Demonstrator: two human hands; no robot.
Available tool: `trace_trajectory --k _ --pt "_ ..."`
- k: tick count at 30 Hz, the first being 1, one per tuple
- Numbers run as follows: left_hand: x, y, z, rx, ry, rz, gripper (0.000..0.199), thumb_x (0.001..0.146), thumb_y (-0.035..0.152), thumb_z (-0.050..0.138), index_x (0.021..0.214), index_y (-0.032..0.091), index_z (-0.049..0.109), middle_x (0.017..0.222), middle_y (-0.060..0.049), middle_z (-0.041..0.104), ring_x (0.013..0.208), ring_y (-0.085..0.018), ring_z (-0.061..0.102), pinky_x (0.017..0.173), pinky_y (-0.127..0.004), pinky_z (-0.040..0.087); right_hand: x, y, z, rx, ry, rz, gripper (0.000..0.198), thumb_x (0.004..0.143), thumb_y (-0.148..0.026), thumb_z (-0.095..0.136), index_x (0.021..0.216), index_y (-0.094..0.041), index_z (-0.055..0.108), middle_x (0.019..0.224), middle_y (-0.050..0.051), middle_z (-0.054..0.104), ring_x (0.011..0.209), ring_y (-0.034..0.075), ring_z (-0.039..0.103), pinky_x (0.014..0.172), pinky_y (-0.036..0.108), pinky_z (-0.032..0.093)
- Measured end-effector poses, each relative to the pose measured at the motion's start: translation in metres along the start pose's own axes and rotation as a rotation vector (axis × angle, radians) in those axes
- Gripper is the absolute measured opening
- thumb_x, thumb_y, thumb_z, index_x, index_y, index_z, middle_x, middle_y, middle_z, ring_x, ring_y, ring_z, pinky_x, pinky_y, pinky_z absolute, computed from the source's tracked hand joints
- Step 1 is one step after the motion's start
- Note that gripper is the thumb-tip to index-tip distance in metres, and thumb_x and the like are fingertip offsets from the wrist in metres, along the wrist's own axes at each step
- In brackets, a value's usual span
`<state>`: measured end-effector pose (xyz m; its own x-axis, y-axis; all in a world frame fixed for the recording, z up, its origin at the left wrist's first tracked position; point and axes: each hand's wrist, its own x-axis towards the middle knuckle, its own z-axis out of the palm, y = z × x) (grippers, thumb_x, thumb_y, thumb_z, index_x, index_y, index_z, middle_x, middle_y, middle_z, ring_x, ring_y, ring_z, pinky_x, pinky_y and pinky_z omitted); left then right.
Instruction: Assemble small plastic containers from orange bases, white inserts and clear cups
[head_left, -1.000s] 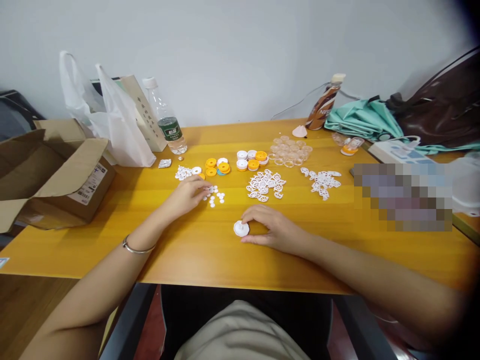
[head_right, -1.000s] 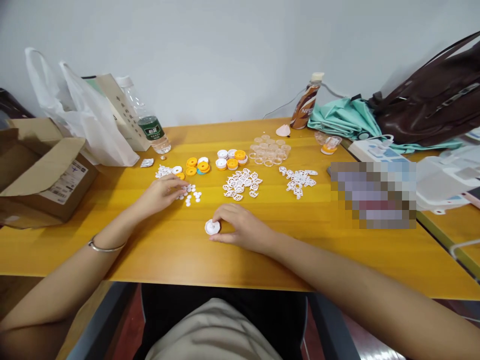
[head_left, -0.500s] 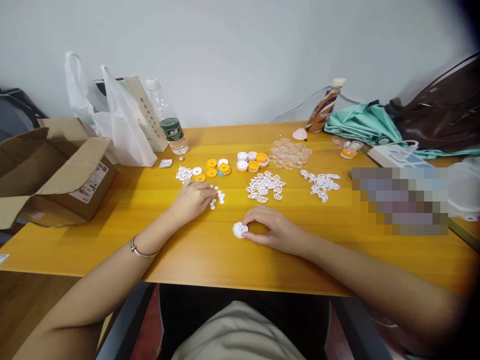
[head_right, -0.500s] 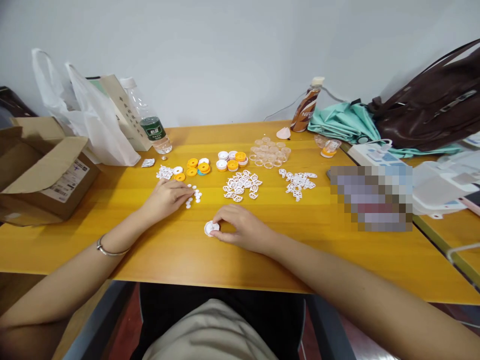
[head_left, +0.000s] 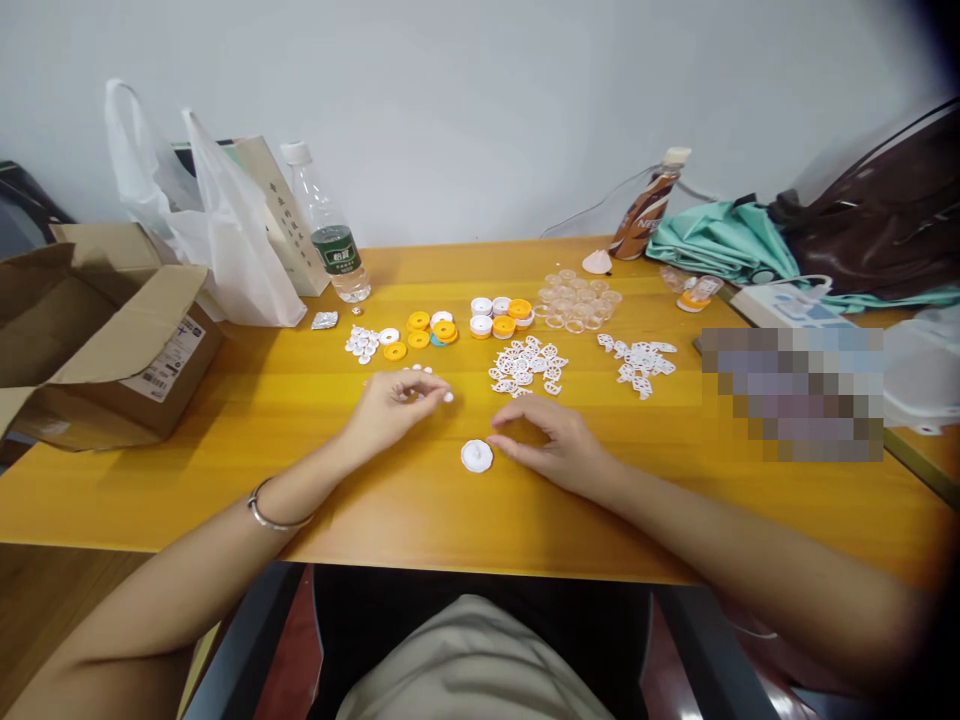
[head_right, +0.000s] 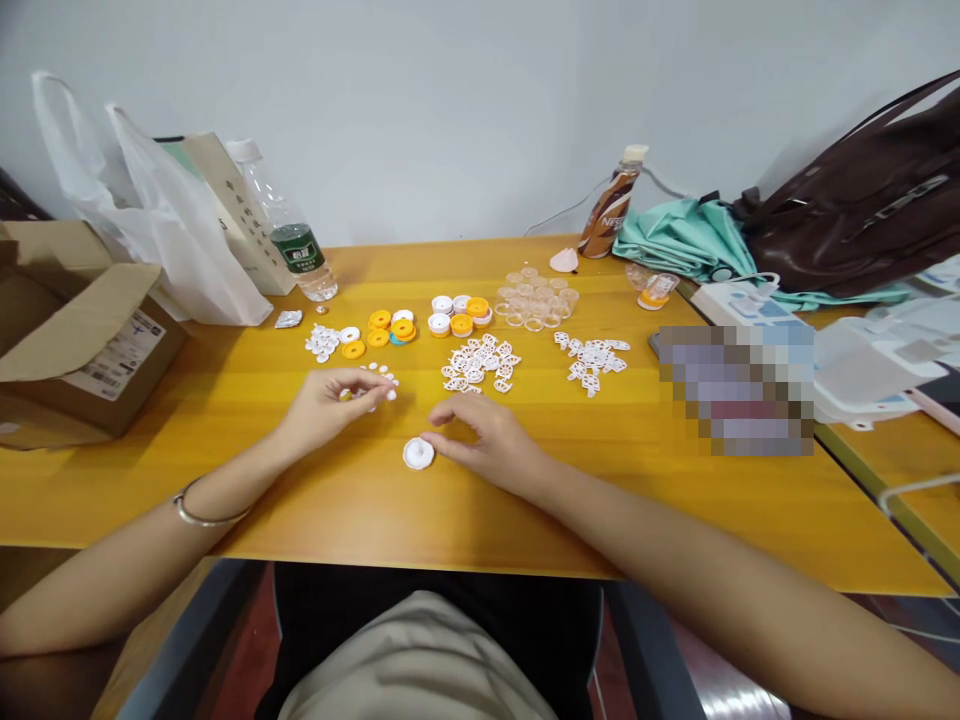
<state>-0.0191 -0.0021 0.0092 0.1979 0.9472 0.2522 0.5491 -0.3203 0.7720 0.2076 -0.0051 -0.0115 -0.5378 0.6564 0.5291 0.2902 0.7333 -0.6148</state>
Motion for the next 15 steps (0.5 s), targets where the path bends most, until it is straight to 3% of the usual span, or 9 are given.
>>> trace_trajectory --k 4,9,12,15 --pt "-0.015 0.021 0.019 -0.270 -0.103 -0.009 0.022 0.076 0.026 0.063 0.094 0.014 0.059 0.074 -0.003 0.070 0.067 -0.012 0.064 0.068 -0.025 0.048 0.000 -0.001 0.003 0.000 0.016 -0.010 0.014 0.080 -0.029 0.060 0.091 -0.020 0.058 0.083 0.004 0.066 0.077 0.015 0.062 0.073 0.030 0.050" --pt "-0.021 0.024 0.030 -0.411 -0.131 -0.098 0.022 0.075 0.027 0.065 0.090 0.015 0.053 0.071 -0.002 0.070 0.063 -0.012 0.065 0.064 -0.024 0.049 -0.001 -0.003 0.006 0.029 -0.015 -0.032 0.008 0.083 -0.025 0.057 0.087 -0.019 0.060 0.081 0.004 0.067 0.075 0.014 0.062 0.071 0.029 0.049" --pt "-0.019 0.021 0.025 -0.404 -0.181 -0.093 0.020 0.076 0.027 0.064 0.089 0.014 0.054 0.073 -0.003 0.069 0.067 -0.013 0.065 0.067 -0.025 0.050 -0.001 -0.003 0.005 0.047 -0.041 0.003 0.008 0.082 -0.024 0.058 0.086 -0.018 0.061 0.079 0.003 0.066 0.073 0.013 0.061 0.070 0.027 0.049" --pt "-0.016 0.018 0.014 -0.221 -0.244 0.044 0.018 0.080 0.027 0.059 0.094 0.015 0.058 0.089 -0.006 0.068 0.084 -0.015 0.063 0.079 -0.029 0.048 0.000 -0.003 0.002 0.068 -0.054 0.045 0.007 0.081 -0.023 0.059 0.085 -0.017 0.061 0.078 0.003 0.065 0.072 0.012 0.061 0.069 0.026 0.049"
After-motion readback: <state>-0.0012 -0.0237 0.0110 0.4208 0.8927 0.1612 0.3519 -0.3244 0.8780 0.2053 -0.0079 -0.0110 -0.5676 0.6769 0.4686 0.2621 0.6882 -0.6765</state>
